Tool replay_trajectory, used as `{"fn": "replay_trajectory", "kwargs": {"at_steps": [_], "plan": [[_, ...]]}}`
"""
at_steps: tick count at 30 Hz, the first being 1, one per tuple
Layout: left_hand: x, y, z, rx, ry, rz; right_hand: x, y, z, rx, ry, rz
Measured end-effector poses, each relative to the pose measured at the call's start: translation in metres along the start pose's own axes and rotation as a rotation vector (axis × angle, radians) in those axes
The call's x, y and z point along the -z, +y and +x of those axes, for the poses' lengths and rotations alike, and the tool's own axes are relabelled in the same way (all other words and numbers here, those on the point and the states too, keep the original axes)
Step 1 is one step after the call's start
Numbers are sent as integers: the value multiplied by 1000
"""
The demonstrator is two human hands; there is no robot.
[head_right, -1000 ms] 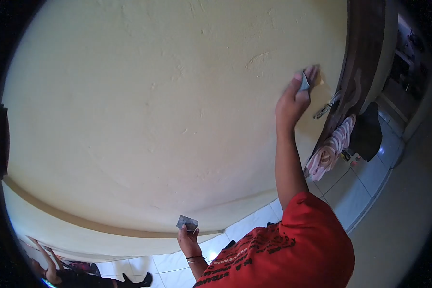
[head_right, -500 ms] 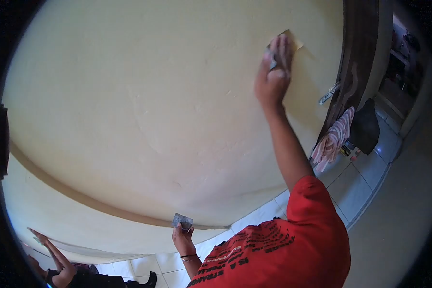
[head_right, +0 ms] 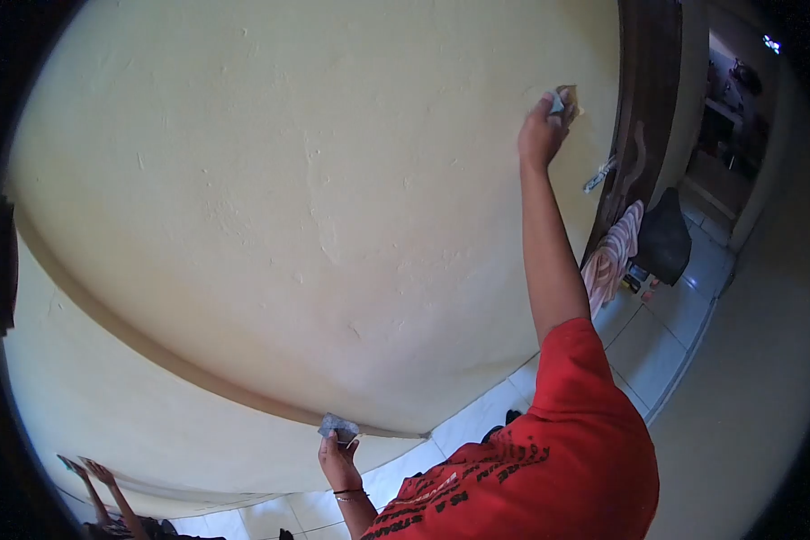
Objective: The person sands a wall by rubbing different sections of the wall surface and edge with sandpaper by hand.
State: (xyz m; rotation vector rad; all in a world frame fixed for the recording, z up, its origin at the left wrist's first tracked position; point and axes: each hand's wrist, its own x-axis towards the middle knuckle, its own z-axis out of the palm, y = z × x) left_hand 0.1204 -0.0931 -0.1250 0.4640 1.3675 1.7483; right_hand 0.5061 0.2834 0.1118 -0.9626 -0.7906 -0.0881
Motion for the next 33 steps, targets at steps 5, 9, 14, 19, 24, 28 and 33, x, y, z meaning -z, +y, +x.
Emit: {"fn": "replay_trajectory", "kwargs": {"at_steps": [5, 9, 14, 19, 24, 28, 33], "plan": [[-1, -13, -3, 90, 40, -42, 9, -81, -52, 785, -252, -238], [-15, -15, -7, 34, -32, -43, 4, -58, 15, 441, -86, -45], [-48, -28, -12, 50, 21, 9, 15, -75, 4, 882, -300, -258], [-112, -42, -22, 44, -26, 9, 24, -46, 56, 212, -283, 14], [-172, -30, -46, 84, -96, 62, 21, -33, 45, 967, -414, -167], [-167, -50, -48, -17, -42, 89, 19, -18, 35, 675, -313, -12], [-177, -65, -61, 56, 130, -23, 58, 19, -51, 1218, -759, -218]]}}
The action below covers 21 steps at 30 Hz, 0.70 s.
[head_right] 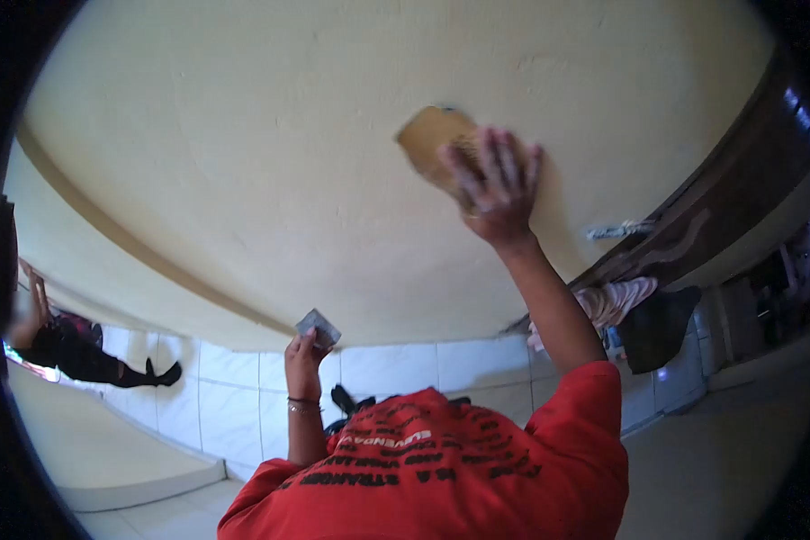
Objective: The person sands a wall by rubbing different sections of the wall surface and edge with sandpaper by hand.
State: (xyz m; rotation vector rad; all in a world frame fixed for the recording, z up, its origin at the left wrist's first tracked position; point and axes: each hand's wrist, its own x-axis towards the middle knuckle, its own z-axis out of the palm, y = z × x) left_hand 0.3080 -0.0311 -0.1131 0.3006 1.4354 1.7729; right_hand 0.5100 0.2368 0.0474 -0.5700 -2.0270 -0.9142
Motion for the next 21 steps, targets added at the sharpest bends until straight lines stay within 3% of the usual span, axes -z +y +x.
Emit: {"fn": "replay_trajectory", "kwargs": {"at_steps": [2, 4, 6, 8, 9, 10, 11, 13, 14, 16, 21], "plan": [[-3, 1, -1, 7, 26, -45, -18, -2, -36, -245, 127, 91], [-4, 2, -6, 29, 40, -37, -35, -35, -92, -650, 139, 174], [1, 5, -1, 60, 38, -14, -44, -92, -151, -806, -17, 211], [-1, 13, -6, 51, 31, 19, -26, -147, -232, -855, -648, 353], [0, 16, -5, 38, 13, 40, -30, -170, -304, -1094, -1246, 465], [2, 17, -4, 33, -4, 74, -25, -181, -360, -1227, -1653, 725], [3, 19, -2, 24, -23, 103, 20, -189, -357, -1775, -1422, 865], [-6, 24, -1, 22, -6, 107, 50, -201, -439, -1379, -1362, 593], [-5, 21, 3, 7, 7, 111, 61, -195, -456, -1382, -1382, 600], [0, 13, 6, 12, 18, 124, 86, -194, -468, -1940, -1410, 858], [13, 13, 16, 88, -57, 124, 58, -190, -387, -1812, -1144, 923]]}}
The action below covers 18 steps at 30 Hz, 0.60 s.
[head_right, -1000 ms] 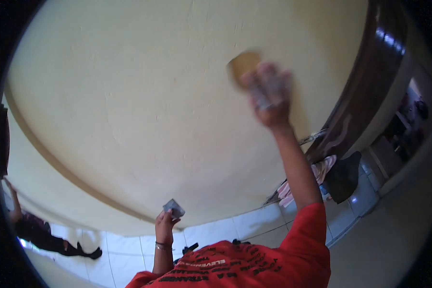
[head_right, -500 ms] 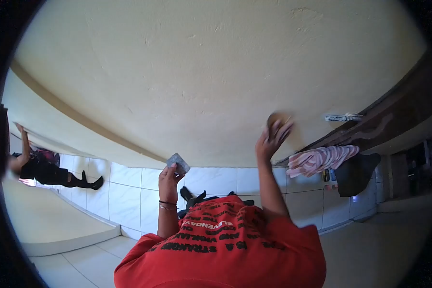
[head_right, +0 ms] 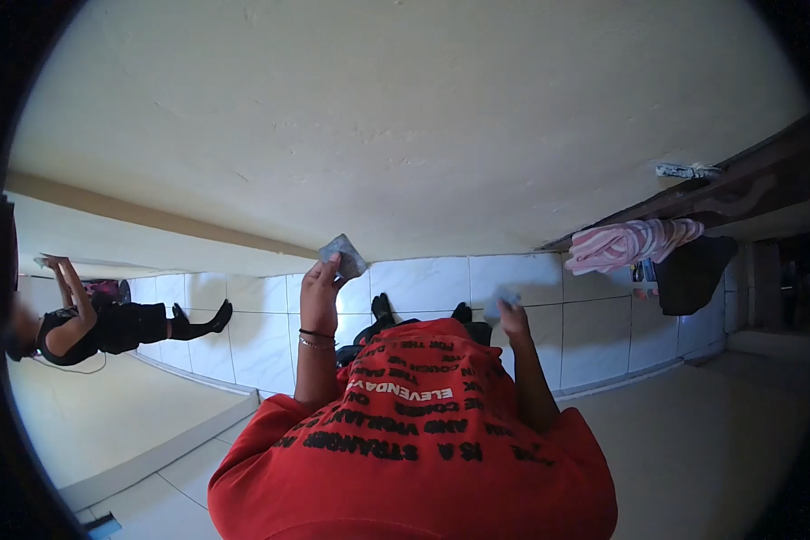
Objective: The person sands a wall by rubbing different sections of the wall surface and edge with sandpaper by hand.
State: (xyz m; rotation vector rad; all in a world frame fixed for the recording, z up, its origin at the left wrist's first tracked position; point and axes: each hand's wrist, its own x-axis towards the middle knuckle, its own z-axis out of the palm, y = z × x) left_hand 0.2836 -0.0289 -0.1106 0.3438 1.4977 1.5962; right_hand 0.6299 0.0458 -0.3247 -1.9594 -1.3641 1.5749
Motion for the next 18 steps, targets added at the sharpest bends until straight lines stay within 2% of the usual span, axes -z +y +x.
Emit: {"fn": "replay_trajectory", "kwargs": {"at_steps": [2, 4, 6, 9, 11, 17, 18], "plan": [[-1, 12, -3, 25, -20, -16, -19, -79, -20, 66, -106, 385], [4, 19, 1, 52, -106, 35, -44, -166, -61, 100, -232, 591], [8, 27, 3, 67, -209, 24, -77, -192, -63, 132, -485, 566], [17, 31, 10, 149, -348, -97, -115, -246, -110, 211, -723, 535], [28, 29, 14, 278, -437, -183, -124, -253, -121, 211, -747, 545], [69, 36, 26, 181, -393, -29, -144, -253, -121, 179, -765, 497], [71, 37, 28, 179, -389, -31, -144, -258, -125, 247, -621, 478]]}}
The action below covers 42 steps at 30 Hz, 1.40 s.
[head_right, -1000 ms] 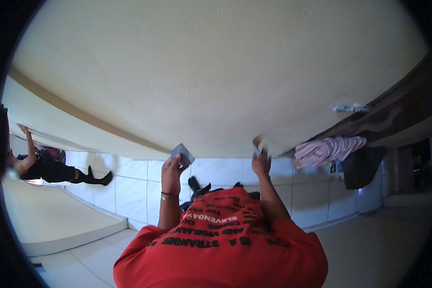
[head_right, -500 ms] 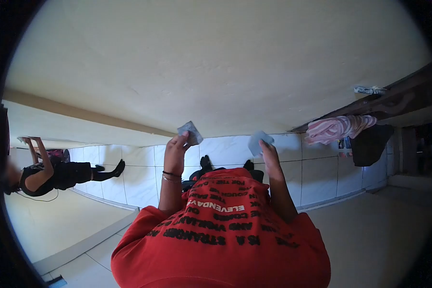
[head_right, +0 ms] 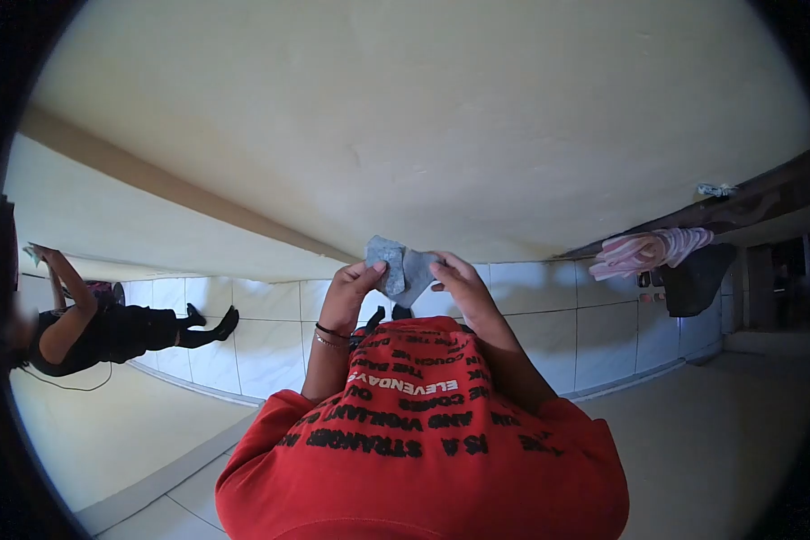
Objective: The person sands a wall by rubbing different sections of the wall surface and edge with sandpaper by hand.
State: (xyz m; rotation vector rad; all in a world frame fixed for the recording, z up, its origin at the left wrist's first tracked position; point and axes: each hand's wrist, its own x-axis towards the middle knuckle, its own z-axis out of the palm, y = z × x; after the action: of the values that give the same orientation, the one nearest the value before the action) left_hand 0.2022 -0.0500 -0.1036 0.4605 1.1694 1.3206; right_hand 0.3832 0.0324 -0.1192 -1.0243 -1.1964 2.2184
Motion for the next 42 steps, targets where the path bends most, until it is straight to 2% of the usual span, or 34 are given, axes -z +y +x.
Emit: {"fn": "replay_trajectory", "kwargs": {"at_steps": [1, 2, 4, 6, 8, 10, 12, 13, 14, 16, 17, 18, 20, 21, 22, 24, 27, 29, 31, 32, 34, 36, 38, 40, 41, 42], "plan": [[6, 2, -2, -10, 18, 97, -9, -1, 1, 87, 123, -60], [13, 6, -4, -22, 30, 193, -19, 1, 6, 93, 125, -62], [19, 10, -4, -34, 25, 212, -38, 6, 12, 392, 288, -489], [34, 3, -2, -39, -107, 351, -54, 9, 12, 409, 249, -583], [38, 1, -1, -138, -97, 472, -64, 13, 12, 631, 197, -812], [42, 0, 0, -177, -87, 493, -63, 12, 11, 598, 261, -815], [44, 1, -4, -132, -130, 489, -52, 13, 7, 646, 215, -938], [43, 3, -3, -91, -146, 489, -55, 10, 3, 504, 190, -793], [43, 2, -3, -86, -165, 498, -54, 11, 2, 505, 212, -787], [43, 2, -3, -112, -167, 621, -51, 13, 1, 361, 47, -767], [46, -2, -1, -174, -172, 675, -54, 17, 2, 438, 69, -788], [45, -2, 0, -118, -170, 645, -55, 20, 4, 479, 77, -813], [41, 1, 1, -37, -166, 638, -53, 22, 9, 401, 44, -787], [39, 2, 5, -50, -165, 669, -56, 7, 4, 310, -13, -762], [36, 3, 10, -53, -189, 686, -51, 8, 7, 321, 12, -753], [23, 7, 11, -234, -192, 855, -41, 14, 9, 448, 58, -860], [-7, 5, 19, -248, -200, 918, -13, 13, -2, 415, 144, -851], [-26, -10, 38, -359, -162, 936, 22, 8, -14, 434, 227, -882], [-43, -27, 55, -352, -152, 905, 59, 9, -36, 293, 417, -765], [-52, -35, 64, -324, -117, 880, 82, 11, -44, 292, 434, -758], [-86, -37, 73, -328, -190, 796, 124, 17, -63, 75, 478, 97], [-130, -29, 70, -311, -140, 762, 157, 11, -91, 76, 593, 367], [-151, -40, 82, -278, -173, 891, 200, 26, -104, 151, 651, 522], [-182, -49, 93, -422, -219, 979, 230, 31, -116, 266, 715, 606], [-197, -50, 93, -372, -190, 1007, 243, 32, -120, 264, 718, 621], [-207, -53, 97, -363, -197, 1024, 250, 26, -125, 267, 815, 611]]}}
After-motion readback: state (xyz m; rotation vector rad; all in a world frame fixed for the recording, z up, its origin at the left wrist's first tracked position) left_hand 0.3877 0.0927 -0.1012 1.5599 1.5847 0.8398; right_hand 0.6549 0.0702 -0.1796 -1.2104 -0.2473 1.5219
